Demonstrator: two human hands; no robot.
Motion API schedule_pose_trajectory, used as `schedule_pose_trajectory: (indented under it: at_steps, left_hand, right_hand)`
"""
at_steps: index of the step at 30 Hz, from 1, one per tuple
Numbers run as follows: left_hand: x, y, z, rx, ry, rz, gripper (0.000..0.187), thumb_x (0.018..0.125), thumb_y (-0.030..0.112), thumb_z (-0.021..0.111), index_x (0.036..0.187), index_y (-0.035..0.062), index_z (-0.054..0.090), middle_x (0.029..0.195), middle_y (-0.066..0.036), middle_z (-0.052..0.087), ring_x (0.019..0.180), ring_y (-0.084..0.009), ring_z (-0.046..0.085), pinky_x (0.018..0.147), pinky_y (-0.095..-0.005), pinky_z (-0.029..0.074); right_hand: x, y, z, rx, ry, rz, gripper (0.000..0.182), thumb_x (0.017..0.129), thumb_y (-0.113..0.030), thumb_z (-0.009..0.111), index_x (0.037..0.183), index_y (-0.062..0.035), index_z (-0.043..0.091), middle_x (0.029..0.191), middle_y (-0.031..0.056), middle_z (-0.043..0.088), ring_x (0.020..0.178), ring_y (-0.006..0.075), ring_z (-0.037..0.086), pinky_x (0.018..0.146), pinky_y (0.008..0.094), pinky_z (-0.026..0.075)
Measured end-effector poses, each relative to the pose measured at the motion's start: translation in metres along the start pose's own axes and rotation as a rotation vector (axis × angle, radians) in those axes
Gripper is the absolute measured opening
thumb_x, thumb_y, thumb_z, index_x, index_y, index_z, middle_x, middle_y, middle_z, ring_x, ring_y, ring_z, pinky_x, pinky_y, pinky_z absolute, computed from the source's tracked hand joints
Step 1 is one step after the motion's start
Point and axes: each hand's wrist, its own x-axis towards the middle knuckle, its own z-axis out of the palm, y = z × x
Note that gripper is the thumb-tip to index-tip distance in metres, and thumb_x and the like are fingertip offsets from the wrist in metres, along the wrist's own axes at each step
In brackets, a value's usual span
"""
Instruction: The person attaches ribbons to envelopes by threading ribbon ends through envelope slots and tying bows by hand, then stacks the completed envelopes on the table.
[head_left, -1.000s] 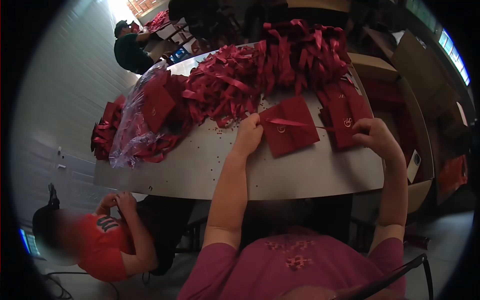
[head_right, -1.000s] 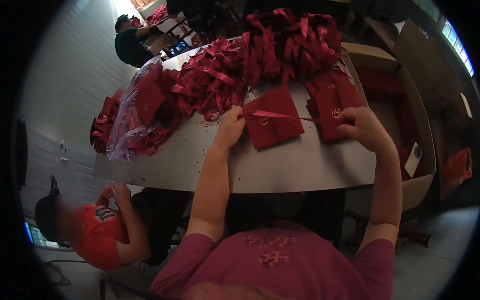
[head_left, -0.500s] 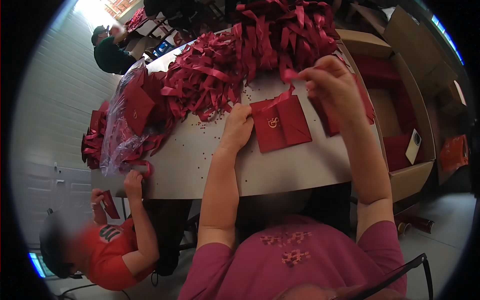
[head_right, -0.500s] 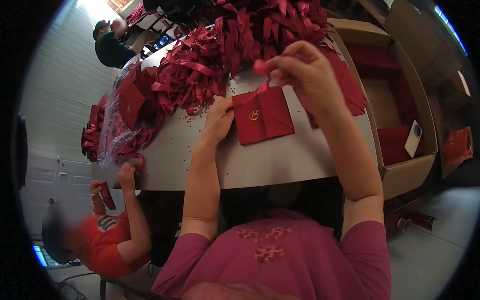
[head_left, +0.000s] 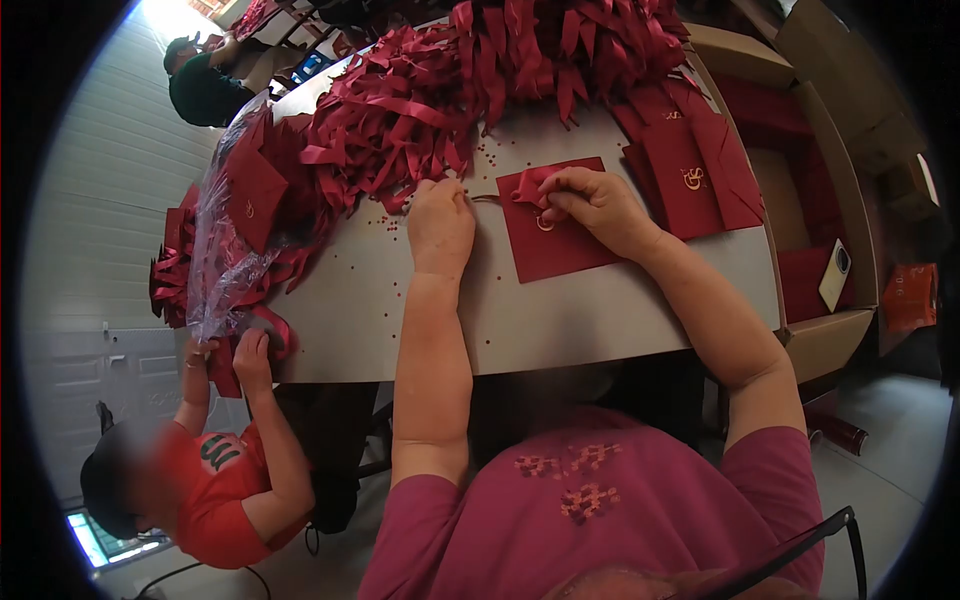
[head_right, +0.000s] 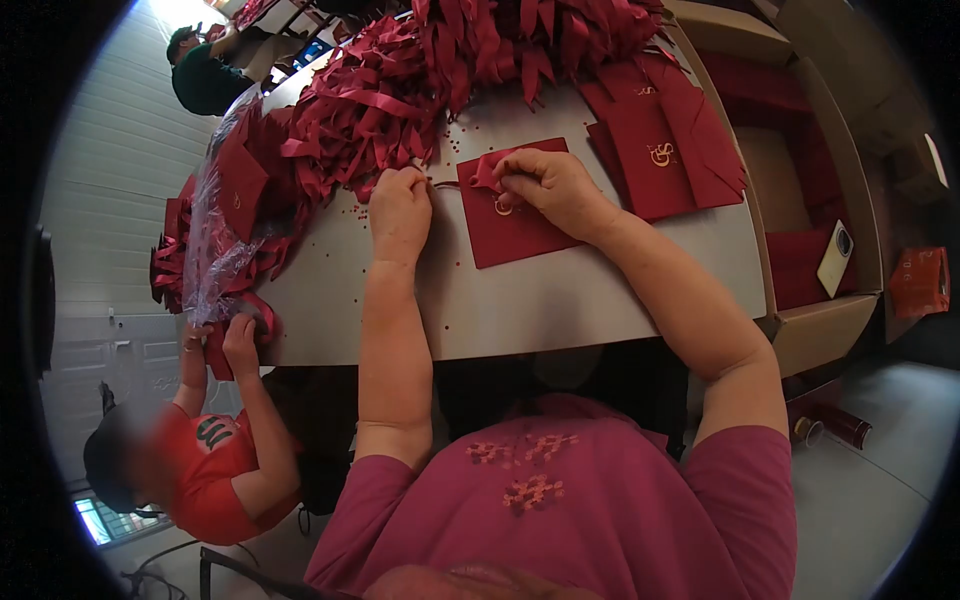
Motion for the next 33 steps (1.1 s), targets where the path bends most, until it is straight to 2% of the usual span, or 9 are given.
schedule_pose_trajectory:
  at_steps: [3, 5, 7, 8, 12, 14, 17, 23, 33]
  left_hand:
    - [-0.011, 0.018, -0.016, -0.047, 0.149, -0.124, 0.011, 0.087, 0.010, 0.057, 0.084, 0.0009, 0.063, 0.084, -0.017, 0.061, 0.079, -0.0391, 0.060, 0.070, -0.0448, 0.048]
    - [-0.025, 0.032, -0.029, -0.105, -0.029, -0.187, 0.015, 0.087, 0.012, 0.058, 0.082, -0.0008, 0.064, 0.078, -0.018, 0.065, 0.073, -0.0398, 0.061, 0.069, -0.0434, 0.049]
    - [-0.044, 0.052, -0.029, -0.187, -0.384, -0.341, 0.020, 0.087, 0.016, 0.060, 0.085, -0.0024, 0.066, 0.076, -0.020, 0.067, 0.069, -0.0399, 0.062, 0.068, -0.0424, 0.049]
    - [-0.051, 0.052, -0.023, -0.309, -0.418, -0.383, 0.020, 0.085, 0.017, 0.064, 0.090, -0.0026, 0.068, 0.076, -0.018, 0.067, 0.065, -0.0307, 0.064, 0.067, -0.0385, 0.050]
    - [-0.054, 0.067, -0.026, -0.414, -0.312, -0.431, 0.016, 0.085, 0.012, 0.066, 0.090, -0.0032, 0.069, 0.072, -0.010, 0.067, 0.063, -0.0178, 0.061, 0.062, -0.0320, 0.048]
    - [-0.052, 0.070, -0.027, -0.752, -0.237, -0.546, 0.009, 0.086, 0.006, 0.067, 0.091, -0.0015, 0.067, 0.068, -0.002, 0.061, 0.049, -0.0065, 0.048, 0.045, -0.0214, 0.034]
    - [-0.046, 0.061, -0.027, -1.129, -0.302, -0.665, 0.008, 0.086, 0.002, 0.066, 0.094, 0.0016, 0.063, 0.066, 0.002, 0.056, 0.047, -0.0039, 0.040, 0.042, -0.0203, 0.028]
    - [-0.028, 0.056, -0.030, -1.383, -0.459, -0.766, 0.019, 0.085, -0.001, 0.065, 0.099, 0.0048, 0.054, 0.072, 0.002, 0.052, 0.046, -0.0045, 0.037, 0.042, -0.0200, 0.027]
    - [-0.017, 0.039, -0.022, -1.371, -0.608, -0.682, 0.031, 0.077, -0.010, 0.063, 0.103, 0.0040, 0.055, 0.078, 0.000, 0.057, 0.049, -0.0027, 0.040, 0.042, -0.0177, 0.028]
  right_hand:
    - [0.003, 0.005, -0.001, 0.100, 0.034, 0.016, 0.010, 0.096, 0.001, 0.053, 0.102, 0.0026, 0.061, 0.097, 0.0064, 0.065, 0.082, 0.0121, 0.067, 0.078, 0.0251, 0.054]
    - [0.003, 0.005, -0.002, 0.091, 0.035, 0.008, 0.012, 0.096, 0.000, 0.053, 0.104, 0.0029, 0.061, 0.097, 0.0061, 0.065, 0.082, 0.0118, 0.066, 0.078, 0.0250, 0.054]
    - [0.002, 0.005, 0.001, 0.082, 0.031, 0.013, 0.013, 0.096, 0.000, 0.054, 0.107, 0.0032, 0.062, 0.098, 0.0058, 0.064, 0.082, 0.0115, 0.066, 0.078, 0.0248, 0.054]
    - [0.003, 0.004, 0.002, 0.057, 0.027, -0.020, 0.015, 0.096, -0.001, 0.055, 0.108, 0.0029, 0.062, 0.098, 0.0053, 0.065, 0.081, 0.0108, 0.065, 0.077, 0.0242, 0.054]
    - [0.005, 0.011, 0.002, -0.046, 0.028, -0.127, 0.017, 0.095, -0.004, 0.059, 0.111, 0.0012, 0.064, 0.098, 0.0037, 0.066, 0.080, 0.0086, 0.062, 0.075, 0.0226, 0.053]
    - [0.003, 0.009, 0.002, -0.054, 0.034, -0.135, 0.017, 0.095, -0.004, 0.060, 0.110, 0.0006, 0.065, 0.098, 0.0034, 0.066, 0.080, 0.0083, 0.061, 0.075, 0.0223, 0.053]
    - [0.005, 0.007, 0.000, -0.031, 0.049, -0.146, 0.016, 0.094, -0.005, 0.061, 0.109, 0.0000, 0.065, 0.097, 0.0029, 0.066, 0.079, 0.0078, 0.060, 0.074, 0.0220, 0.052]
    - [0.008, 0.009, -0.002, 0.017, 0.089, -0.142, 0.017, 0.094, -0.004, 0.061, 0.109, 0.0000, 0.065, 0.095, 0.0026, 0.066, 0.078, 0.0074, 0.060, 0.073, 0.0217, 0.051]
    - [0.009, 0.007, -0.001, -0.015, 0.100, -0.160, 0.015, 0.094, -0.004, 0.060, 0.107, 0.0000, 0.065, 0.093, 0.0018, 0.065, 0.077, 0.0070, 0.059, 0.072, 0.0217, 0.051]
